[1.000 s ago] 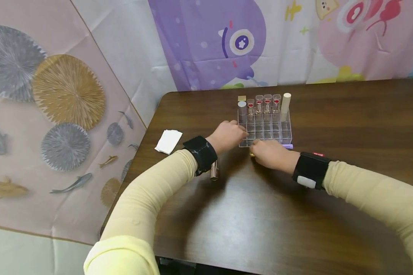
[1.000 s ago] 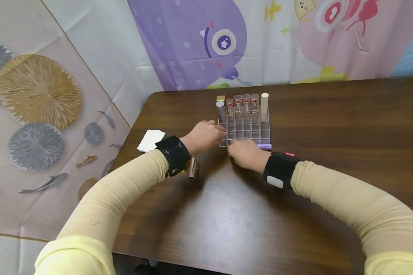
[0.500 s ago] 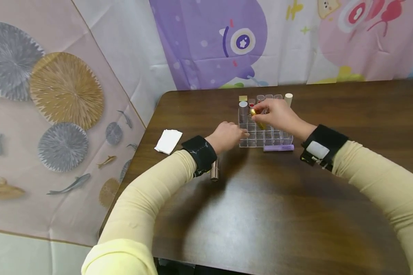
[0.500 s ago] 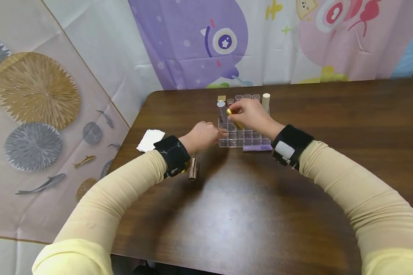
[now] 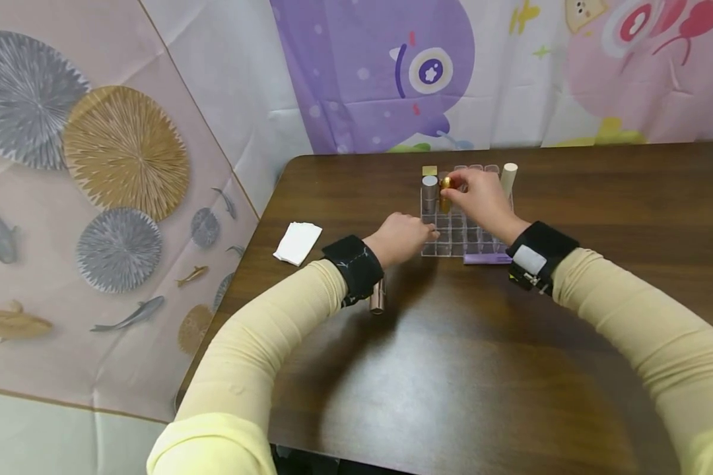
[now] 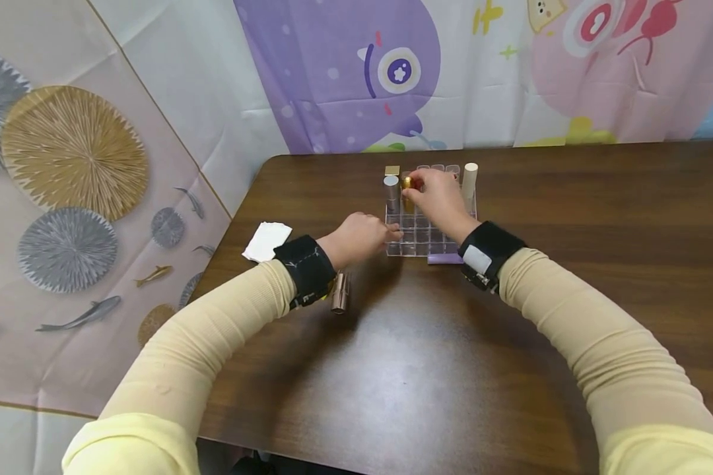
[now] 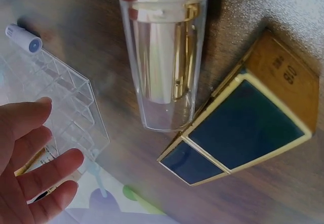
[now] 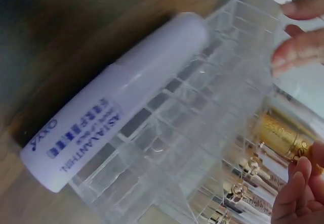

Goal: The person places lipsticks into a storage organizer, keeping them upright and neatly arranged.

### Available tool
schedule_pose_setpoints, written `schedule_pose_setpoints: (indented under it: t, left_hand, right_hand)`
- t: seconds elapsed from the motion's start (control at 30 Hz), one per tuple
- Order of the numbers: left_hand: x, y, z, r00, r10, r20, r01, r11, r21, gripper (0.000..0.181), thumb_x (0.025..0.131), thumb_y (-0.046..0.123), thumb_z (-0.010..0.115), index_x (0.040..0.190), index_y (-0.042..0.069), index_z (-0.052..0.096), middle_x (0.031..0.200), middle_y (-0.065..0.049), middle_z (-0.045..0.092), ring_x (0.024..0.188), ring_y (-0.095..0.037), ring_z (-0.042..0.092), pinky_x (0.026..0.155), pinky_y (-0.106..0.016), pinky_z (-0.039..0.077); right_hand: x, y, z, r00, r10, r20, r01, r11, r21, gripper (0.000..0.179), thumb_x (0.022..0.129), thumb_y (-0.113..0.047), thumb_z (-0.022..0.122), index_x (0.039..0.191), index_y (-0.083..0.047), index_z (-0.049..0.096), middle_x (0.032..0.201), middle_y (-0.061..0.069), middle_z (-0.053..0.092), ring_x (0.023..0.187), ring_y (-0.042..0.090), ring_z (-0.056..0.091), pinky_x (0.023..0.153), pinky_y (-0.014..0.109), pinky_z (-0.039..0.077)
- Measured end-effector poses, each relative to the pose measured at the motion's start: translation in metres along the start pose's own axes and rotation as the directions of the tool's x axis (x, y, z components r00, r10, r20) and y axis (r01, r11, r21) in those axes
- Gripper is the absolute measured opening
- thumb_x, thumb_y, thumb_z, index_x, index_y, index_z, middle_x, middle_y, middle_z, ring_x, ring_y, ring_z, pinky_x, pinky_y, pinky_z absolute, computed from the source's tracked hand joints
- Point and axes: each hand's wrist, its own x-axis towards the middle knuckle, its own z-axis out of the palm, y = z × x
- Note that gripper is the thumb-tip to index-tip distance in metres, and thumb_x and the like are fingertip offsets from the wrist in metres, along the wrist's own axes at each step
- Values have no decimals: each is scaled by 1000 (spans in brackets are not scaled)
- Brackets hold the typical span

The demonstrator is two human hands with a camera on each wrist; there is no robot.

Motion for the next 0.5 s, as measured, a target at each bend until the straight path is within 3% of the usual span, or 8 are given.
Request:
schedule_pose_setpoints:
  t: [0.13,0.27,0.5]
  left_hand:
    - [-1,1,0,1000,6,0,-6,1000,12,30,93,16,51,121,23,61,107,4,65,88,-13,63,70,-31,51]
    - [-1,1,1,1000,15,1,-15,999,29,30,93,16,50,121,23,61,108,3,65,89,-14,63,71,-31,51]
    - [-1,3,3,1000,23,6,-24,998,66,32,94,12,48,122,23,60,111,3,64,89,-15,63,76,-32,50]
  right_hand:
    - [-3,-2,5,1000,-18,7,18,997,-75,27,86,-13,63,105,6,59,97,22,64,81,32,62,69,44,48]
    - [-6,0,13,999,24,48,-18,992,-128,27,86,-13,62,105,5,57,94,22,64,79,32,61,67,44,49]
    - [-5,3,17,997,36,65,-28,992,-123,27,85,-13,64,103,6,60,94,23,64,81,32,61,71,44,49]
